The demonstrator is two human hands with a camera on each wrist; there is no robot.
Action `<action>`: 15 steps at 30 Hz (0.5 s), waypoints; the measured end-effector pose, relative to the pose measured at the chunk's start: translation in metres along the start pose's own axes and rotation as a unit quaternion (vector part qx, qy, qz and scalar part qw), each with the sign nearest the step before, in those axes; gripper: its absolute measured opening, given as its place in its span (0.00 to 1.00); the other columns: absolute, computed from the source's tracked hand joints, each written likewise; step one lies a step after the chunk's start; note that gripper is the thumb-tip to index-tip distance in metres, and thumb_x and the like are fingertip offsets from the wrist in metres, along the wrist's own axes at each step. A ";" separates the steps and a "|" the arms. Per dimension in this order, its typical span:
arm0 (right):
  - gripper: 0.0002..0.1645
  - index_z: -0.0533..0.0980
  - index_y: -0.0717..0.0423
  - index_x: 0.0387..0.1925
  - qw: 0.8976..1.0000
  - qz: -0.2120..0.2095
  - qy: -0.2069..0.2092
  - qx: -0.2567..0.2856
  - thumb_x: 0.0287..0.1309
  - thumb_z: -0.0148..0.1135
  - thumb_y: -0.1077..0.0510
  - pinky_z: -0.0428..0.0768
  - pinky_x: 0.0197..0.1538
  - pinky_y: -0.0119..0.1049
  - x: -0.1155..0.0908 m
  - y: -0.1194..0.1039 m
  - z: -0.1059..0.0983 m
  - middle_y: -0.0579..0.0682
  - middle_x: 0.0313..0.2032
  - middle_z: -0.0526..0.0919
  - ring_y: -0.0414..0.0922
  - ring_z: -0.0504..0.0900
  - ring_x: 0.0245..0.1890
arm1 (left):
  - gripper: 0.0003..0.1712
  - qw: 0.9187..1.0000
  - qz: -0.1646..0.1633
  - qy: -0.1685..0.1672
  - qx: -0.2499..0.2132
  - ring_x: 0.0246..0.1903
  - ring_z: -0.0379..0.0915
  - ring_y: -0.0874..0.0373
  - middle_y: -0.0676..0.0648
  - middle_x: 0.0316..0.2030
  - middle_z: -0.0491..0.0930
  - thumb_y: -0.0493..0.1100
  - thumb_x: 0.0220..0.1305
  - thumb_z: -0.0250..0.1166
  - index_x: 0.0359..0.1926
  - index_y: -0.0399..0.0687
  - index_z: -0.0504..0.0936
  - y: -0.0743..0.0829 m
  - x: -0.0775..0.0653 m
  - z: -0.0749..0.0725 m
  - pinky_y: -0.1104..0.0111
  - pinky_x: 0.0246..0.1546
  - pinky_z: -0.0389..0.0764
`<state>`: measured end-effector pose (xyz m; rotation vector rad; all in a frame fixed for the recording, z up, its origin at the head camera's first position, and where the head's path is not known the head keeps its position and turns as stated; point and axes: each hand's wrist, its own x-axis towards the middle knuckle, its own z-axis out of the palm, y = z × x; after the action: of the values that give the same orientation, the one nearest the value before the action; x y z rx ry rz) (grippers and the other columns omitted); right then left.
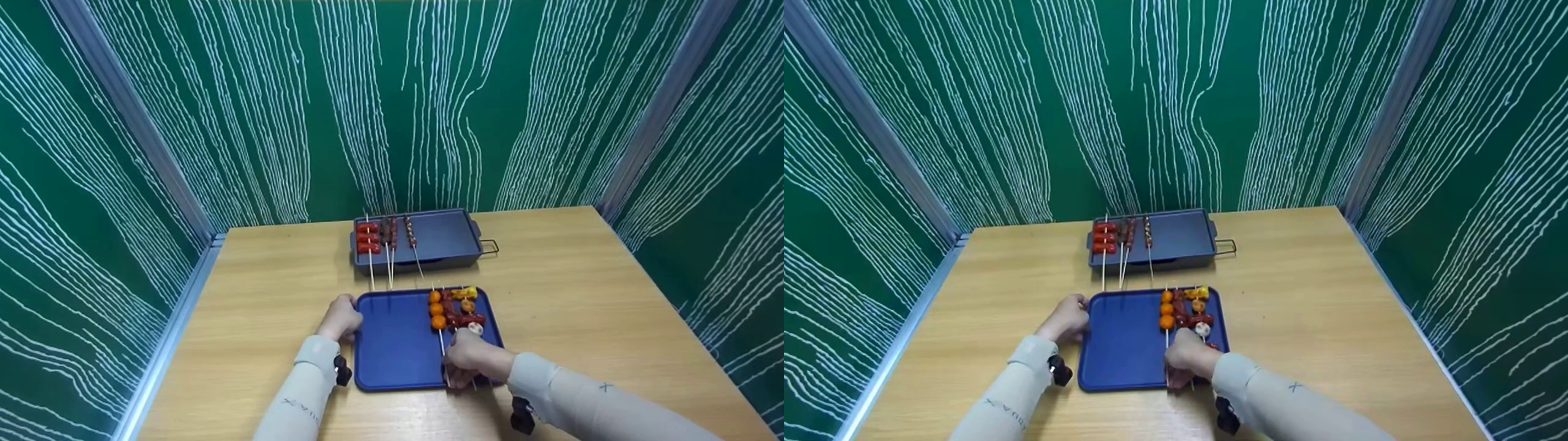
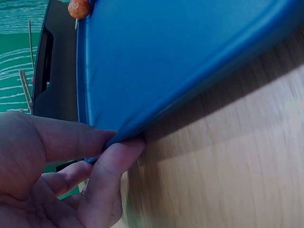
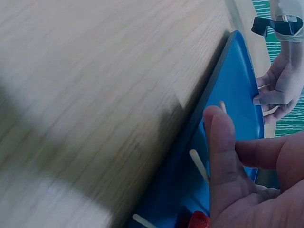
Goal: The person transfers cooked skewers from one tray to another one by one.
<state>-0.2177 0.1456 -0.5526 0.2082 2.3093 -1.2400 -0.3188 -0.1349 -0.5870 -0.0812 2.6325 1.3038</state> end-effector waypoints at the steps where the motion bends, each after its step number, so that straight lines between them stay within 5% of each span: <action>1: 0.12 0.78 0.66 0.27 1.000 -0.001 0.000 -0.007 0.69 0.60 0.72 0.91 0.24 0.40 0.000 -0.001 0.000 0.60 0.20 0.87 0.46 0.86 0.16 | 0.13 1.000 -0.001 0.001 0.000 0.14 0.75 0.54 0.34 0.37 0.80 0.27 0.57 0.51 0.42 0.34 0.77 0.000 0.000 0.000 0.66 0.10 0.81; 15: 0.16 0.78 0.64 0.20 0.998 -0.022 0.014 -0.056 0.64 0.71 0.70 0.90 0.22 0.38 0.002 0.001 -0.001 0.57 0.17 0.86 0.47 0.88 0.16 | 0.14 1.000 -0.012 0.004 0.002 0.15 0.75 0.54 0.36 0.39 0.80 0.27 0.58 0.52 0.44 0.35 0.78 0.003 -0.002 0.000 0.68 0.09 0.80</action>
<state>-0.2192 0.1469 -0.5538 0.1368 2.4106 -1.1306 -0.3168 -0.1328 -0.5844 -0.1173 2.6326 1.2926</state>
